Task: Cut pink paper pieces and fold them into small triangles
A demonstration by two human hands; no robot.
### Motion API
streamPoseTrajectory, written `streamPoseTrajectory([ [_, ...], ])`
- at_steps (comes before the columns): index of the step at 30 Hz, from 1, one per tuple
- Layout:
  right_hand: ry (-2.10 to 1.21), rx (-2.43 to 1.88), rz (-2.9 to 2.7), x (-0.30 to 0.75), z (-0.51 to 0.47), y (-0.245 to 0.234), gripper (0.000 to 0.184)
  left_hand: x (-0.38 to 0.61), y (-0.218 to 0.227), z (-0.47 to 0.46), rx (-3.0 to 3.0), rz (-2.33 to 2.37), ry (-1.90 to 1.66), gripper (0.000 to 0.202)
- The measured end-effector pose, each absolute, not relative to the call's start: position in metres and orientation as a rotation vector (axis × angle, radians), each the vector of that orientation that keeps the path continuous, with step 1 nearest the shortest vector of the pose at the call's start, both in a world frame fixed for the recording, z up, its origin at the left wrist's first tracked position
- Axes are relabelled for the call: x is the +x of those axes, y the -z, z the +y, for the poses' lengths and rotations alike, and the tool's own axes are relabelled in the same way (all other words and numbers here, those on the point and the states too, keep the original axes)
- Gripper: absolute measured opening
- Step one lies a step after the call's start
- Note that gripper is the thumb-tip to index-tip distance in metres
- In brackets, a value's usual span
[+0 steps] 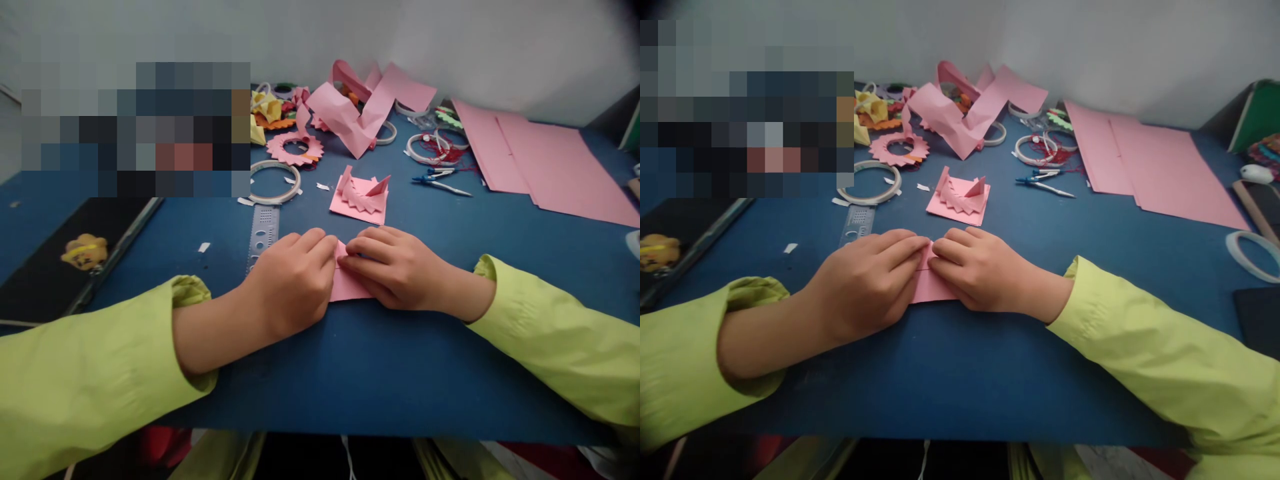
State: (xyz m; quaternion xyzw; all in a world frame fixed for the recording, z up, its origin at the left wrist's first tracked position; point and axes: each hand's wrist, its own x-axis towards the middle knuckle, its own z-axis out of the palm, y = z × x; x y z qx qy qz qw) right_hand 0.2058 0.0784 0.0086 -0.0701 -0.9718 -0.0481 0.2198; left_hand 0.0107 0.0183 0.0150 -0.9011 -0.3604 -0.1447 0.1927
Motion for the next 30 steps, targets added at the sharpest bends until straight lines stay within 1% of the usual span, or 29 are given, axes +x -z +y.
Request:
streamPoseTrajectory([
  [8, 0.138, -0.173, -2.671, 0.2058, 0.0784, -0.0070, 0.023, 0.0104, -0.0146, 0.0195, -2.584, -1.071, 0.347, 0.022],
  [14, 0.135, -0.171, -2.663, 0.2058, 0.0785, -0.0072, 0.021, 0.0108, -0.0142, 0.0194, -2.540, -0.937, 0.444, 0.022],
  [30, 0.156, -0.184, -2.670, 0.2054, 0.0783, -0.0077, 0.024, 0.0112, -0.0139, 0.0196, -2.590, -1.065, 0.375, 0.029],
])
